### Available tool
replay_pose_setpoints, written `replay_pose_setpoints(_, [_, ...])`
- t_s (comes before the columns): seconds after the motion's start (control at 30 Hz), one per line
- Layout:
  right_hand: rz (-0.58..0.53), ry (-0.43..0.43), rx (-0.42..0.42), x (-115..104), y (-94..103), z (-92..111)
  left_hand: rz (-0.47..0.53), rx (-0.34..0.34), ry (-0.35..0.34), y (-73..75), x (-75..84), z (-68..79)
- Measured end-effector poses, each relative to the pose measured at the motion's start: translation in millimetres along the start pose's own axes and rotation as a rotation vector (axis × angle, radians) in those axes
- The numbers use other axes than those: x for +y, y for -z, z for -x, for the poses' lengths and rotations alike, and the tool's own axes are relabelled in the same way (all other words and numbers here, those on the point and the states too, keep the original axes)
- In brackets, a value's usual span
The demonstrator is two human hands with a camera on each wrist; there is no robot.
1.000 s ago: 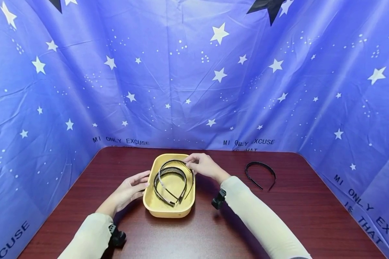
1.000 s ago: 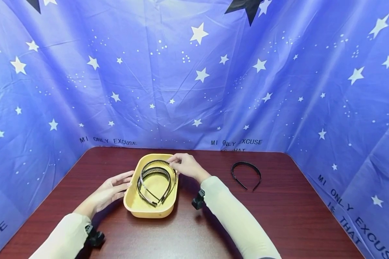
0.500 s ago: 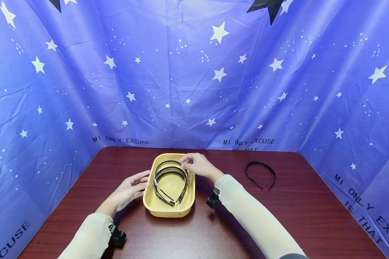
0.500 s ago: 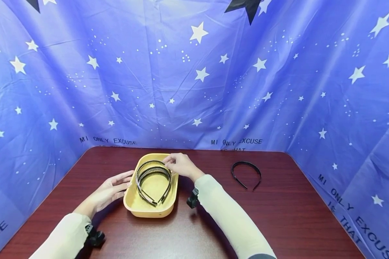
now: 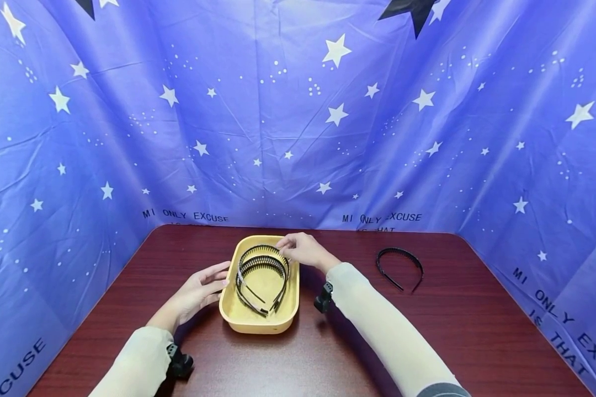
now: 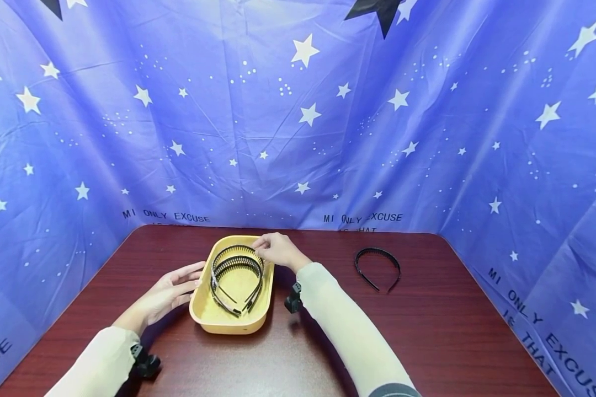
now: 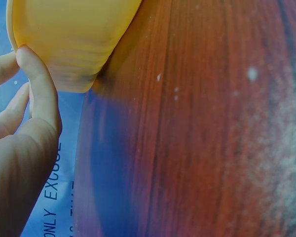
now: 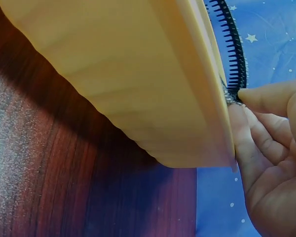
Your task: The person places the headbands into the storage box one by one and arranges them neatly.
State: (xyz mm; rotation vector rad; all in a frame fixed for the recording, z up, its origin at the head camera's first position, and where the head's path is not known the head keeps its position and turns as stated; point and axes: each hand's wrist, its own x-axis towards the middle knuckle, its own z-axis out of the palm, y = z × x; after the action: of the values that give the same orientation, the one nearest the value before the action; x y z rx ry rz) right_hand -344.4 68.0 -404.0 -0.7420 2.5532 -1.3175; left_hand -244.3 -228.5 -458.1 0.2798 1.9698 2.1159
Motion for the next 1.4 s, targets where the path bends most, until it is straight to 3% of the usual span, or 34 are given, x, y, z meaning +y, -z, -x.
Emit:
replay_pose_setpoints(0.23, [0.035,-0.025,-0.041,-3.2,-1.6,-0.6,0.002,-0.005,-0.002,0.5,-0.2,0.2])
replay_pose_setpoints(0.5, [0.19,-0.008,-0.004,-9.9,-4.5,-0.9,0.003,-0.001,-0.001,0.5,-0.3,-0.3])
replay_pose_setpoints(1.4, [0.375,0.014,0.042,-5.2,-11.0,-7.5,0.001,0.004,-0.001,-2.0,0.4,0.4])
